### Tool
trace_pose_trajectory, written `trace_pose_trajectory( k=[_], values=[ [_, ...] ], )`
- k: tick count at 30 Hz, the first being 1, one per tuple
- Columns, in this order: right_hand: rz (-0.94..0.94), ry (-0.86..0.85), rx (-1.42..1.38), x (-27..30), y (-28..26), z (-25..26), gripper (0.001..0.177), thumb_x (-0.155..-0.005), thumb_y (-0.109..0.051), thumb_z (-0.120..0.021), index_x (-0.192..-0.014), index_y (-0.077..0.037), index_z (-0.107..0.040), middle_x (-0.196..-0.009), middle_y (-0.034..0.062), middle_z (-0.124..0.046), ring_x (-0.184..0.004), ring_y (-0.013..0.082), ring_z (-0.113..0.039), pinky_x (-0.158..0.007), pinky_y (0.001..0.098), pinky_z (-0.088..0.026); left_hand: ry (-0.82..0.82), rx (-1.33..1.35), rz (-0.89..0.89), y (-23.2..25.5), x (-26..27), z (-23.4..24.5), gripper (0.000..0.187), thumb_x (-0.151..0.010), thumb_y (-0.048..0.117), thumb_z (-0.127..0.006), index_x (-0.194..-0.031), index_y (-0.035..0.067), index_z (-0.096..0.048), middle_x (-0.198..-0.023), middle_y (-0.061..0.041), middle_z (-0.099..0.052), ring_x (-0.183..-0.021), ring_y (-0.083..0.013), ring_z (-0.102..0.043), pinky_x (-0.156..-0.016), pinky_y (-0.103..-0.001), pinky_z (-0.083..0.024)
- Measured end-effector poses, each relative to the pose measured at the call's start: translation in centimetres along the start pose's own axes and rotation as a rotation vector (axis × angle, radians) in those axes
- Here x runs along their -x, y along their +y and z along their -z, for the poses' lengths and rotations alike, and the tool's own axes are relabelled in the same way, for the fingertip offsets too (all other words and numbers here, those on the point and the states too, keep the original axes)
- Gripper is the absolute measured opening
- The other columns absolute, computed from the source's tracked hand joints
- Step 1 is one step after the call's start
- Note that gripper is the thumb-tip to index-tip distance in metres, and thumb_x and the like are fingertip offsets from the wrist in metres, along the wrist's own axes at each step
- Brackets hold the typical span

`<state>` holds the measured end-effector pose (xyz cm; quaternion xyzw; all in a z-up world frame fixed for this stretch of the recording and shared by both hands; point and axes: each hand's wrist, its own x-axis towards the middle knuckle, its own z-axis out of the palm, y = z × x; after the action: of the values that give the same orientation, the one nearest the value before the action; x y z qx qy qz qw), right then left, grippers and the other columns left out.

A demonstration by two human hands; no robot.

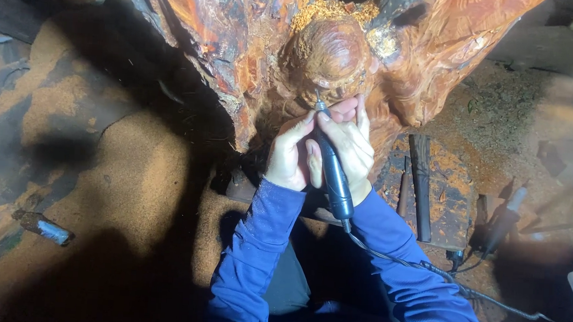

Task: Carving intricate details into a large wooden sculpture using a handheld rotary tool

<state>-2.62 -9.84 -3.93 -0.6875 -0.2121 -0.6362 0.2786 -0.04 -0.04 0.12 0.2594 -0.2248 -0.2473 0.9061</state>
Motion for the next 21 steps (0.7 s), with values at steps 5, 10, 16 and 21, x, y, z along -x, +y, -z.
trace_pose_trajectory(
  k=[5,10,16,21],
  values=[
    [0.001,0.012,-0.009,-0.3,-0.28,0.17,0.035,-0.093,-0.013,-0.069,-0.117,0.012,-0.071,-0.093,0.0223,-0.075,-0.079,0.0318,-0.074,-0.111,0.0717,-0.035,-0.002,-0.019,0.004,0.0,0.07,-0.14,0.027,-0.103,0.015,-0.058,-0.116,-0.005,-0.069,-0.106,-0.02,-0.07,-0.094,-0.0127,-0.068,-0.06,-0.005,-0.047],
    [-0.005,0.02,-0.016,-0.43,-0.34,0.32,0.035,-0.093,-0.013,-0.07,-0.117,0.012,-0.071,-0.093,0.0227,-0.075,-0.079,0.0321,-0.074,-0.109,0.0723,-0.036,-0.001,-0.038,0.009,-0.16,0.07,-0.23,0.027,-0.103,0.015,-0.058,-0.117,-0.005,-0.069,-0.105,-0.02,-0.07,-0.094,-0.0124,-0.068,-0.061,-0.005,-0.047],
    [-0.008,0.043,-0.043,-0.46,-0.15,0.5,0.035,-0.093,-0.014,-0.069,-0.116,0.013,-0.07,-0.092,0.0232,-0.075,-0.078,0.0313,-0.074,-0.11,0.0706,-0.037,0.005,-0.065,0.014,-0.35,0.09,-0.24,0.028,-0.103,0.015,-0.058,-0.117,-0.006,-0.069,-0.105,-0.02,-0.07,-0.094,-0.012,-0.067,-0.062,-0.005,-0.048],
    [-0.016,0.053,-0.065,-0.75,-0.05,0.66,0.036,-0.093,-0.015,-0.07,-0.115,0.013,-0.07,-0.092,0.0235,-0.075,-0.08,0.0327,-0.075,-0.111,0.0696,-0.037,0.006,-0.092,0.023,-0.55,0.23,-0.35,0.028,-0.103,0.015,-0.058,-0.118,-0.006,-0.068,-0.105,-0.019,-0.07,-0.095,-0.0116,-0.067,-0.062,-0.006,-0.049]
  ],
)
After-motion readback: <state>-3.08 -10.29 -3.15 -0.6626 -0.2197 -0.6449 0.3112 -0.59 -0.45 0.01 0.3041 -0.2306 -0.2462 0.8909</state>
